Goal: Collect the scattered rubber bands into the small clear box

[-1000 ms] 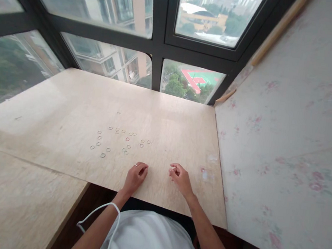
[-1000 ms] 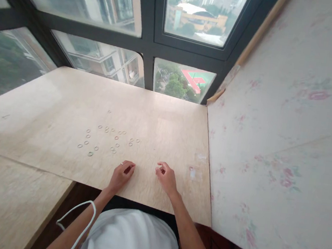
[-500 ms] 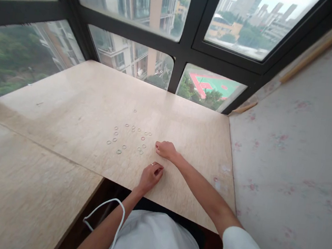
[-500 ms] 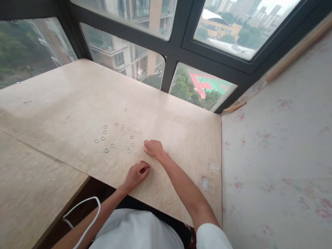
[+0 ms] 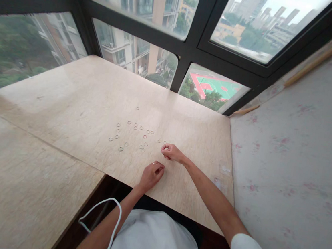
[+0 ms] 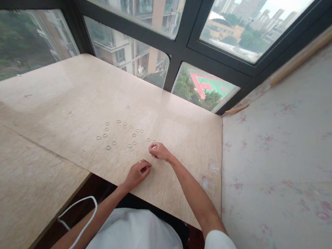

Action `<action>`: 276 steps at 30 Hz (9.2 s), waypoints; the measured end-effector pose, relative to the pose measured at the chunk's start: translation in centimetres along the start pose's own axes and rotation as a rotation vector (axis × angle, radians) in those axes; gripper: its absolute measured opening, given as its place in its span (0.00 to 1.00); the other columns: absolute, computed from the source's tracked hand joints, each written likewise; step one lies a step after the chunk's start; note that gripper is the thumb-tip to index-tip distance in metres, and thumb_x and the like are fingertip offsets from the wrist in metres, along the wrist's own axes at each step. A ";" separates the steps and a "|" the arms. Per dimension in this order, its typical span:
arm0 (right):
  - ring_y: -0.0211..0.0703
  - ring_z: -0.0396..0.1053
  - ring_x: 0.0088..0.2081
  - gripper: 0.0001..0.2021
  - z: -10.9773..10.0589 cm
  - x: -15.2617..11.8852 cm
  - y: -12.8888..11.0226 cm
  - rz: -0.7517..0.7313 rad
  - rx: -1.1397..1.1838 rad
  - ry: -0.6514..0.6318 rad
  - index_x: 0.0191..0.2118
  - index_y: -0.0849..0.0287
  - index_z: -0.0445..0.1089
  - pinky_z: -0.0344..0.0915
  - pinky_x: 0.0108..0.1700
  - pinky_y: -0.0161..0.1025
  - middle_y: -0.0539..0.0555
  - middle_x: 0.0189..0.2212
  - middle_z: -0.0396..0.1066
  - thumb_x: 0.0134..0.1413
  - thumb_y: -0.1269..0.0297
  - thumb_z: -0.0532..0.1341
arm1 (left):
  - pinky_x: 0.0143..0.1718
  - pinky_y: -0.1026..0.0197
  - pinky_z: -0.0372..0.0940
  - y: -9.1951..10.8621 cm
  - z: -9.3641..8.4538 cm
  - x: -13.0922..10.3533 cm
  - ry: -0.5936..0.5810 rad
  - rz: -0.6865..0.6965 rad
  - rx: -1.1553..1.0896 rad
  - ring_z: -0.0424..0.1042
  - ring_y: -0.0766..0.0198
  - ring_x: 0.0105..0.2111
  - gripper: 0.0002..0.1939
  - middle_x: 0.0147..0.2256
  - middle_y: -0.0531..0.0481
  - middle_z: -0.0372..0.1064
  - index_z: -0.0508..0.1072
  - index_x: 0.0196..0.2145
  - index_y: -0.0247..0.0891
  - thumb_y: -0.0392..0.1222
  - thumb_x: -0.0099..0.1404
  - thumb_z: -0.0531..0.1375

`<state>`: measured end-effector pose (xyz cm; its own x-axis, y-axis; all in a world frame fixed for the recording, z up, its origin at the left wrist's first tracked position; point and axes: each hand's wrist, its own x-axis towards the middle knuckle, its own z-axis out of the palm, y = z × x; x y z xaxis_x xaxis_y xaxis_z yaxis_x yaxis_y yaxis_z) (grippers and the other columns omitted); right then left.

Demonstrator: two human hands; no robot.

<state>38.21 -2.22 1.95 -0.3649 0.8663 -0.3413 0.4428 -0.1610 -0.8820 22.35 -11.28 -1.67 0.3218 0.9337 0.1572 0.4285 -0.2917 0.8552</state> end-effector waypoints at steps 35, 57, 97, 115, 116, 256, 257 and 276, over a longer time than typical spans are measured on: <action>0.36 0.58 0.15 0.12 -7.0 -22.9 9.5 0.226 0.078 1.210 0.32 0.59 0.69 0.50 0.17 0.32 0.44 0.12 0.62 0.42 0.57 0.61 | 0.32 0.62 0.65 -0.1 0.0 0.0 -0.017 0.100 0.094 0.70 0.64 0.30 0.07 0.33 0.49 0.71 0.72 0.33 0.39 0.41 0.63 0.54; 0.45 0.69 0.23 0.18 3.1 -20.1 9.9 0.119 -0.318 0.833 0.41 0.58 0.72 0.61 0.29 0.38 0.51 0.20 0.70 0.58 0.53 0.51 | 0.32 0.63 0.67 -2.0 -7.4 5.6 0.062 -0.109 0.142 0.71 0.65 0.28 0.11 0.38 0.47 0.75 0.75 0.39 0.37 0.43 0.62 0.56; 0.48 0.74 0.31 0.19 3.5 -19.4 10.7 0.152 -0.453 0.974 0.40 0.55 0.75 0.64 0.33 0.39 0.56 0.32 0.78 0.57 0.55 0.49 | 0.28 0.63 0.57 -3.7 -10.1 12.9 -0.089 -0.169 0.248 0.65 0.63 0.26 0.05 0.23 0.50 0.66 0.69 0.22 0.37 0.41 0.51 0.60; 0.44 0.71 0.30 0.14 3.0 -19.7 10.4 0.089 -0.195 0.958 0.40 0.54 0.74 0.62 0.35 0.37 0.53 0.30 0.76 0.57 0.59 0.53 | 0.25 0.63 0.57 10.1 5.4 8.1 -0.351 -0.285 -0.979 0.55 0.72 0.21 0.11 0.30 0.50 0.63 0.63 0.26 0.37 0.47 0.60 0.54; 0.44 0.71 0.29 0.14 2.9 -19.7 10.4 0.093 -0.198 0.944 0.40 0.54 0.74 0.62 0.35 0.37 0.53 0.30 0.76 0.57 0.59 0.53 | 0.25 0.64 0.56 10.7 6.7 7.9 -0.380 -0.294 -1.013 0.54 0.73 0.21 0.11 0.29 0.50 0.62 0.63 0.25 0.37 0.47 0.58 0.56; 0.36 0.58 0.15 0.15 -9.5 -24.2 8.0 0.244 -0.130 1.050 0.32 0.60 0.71 0.52 0.20 0.33 0.46 0.12 0.63 0.51 0.53 0.56 | 0.33 0.59 0.64 0.5 -0.6 -0.8 0.055 -0.059 0.372 0.71 0.62 0.27 0.12 0.35 0.48 0.74 0.75 0.33 0.39 0.46 0.63 0.54; 0.36 0.58 0.15 0.15 -9.4 -24.3 8.0 0.240 -0.119 1.060 0.33 0.60 0.71 0.52 0.20 0.33 0.46 0.12 0.62 0.52 0.52 0.56 | 0.33 0.59 0.64 0.4 -0.6 -0.8 0.051 -0.057 0.365 0.71 0.62 0.27 0.12 0.35 0.48 0.74 0.74 0.33 0.39 0.46 0.63 0.54; 0.45 0.70 0.25 0.18 -2.2 -21.5 10.2 0.176 -0.294 0.617 0.34 0.58 0.72 0.61 0.29 0.37 0.53 0.22 0.72 0.56 0.52 0.51 | 0.38 0.56 0.64 0.5 -2.6 -2.1 0.021 -0.089 0.261 0.71 0.59 0.34 0.09 0.34 0.47 0.73 0.73 0.35 0.39 0.40 0.63 0.53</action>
<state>52.37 -21.42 1.04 0.2248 0.9631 -0.1477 0.6876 -0.2642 -0.6763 19.64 -12.85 -0.31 0.2569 0.9613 0.0992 0.6583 -0.2492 0.7103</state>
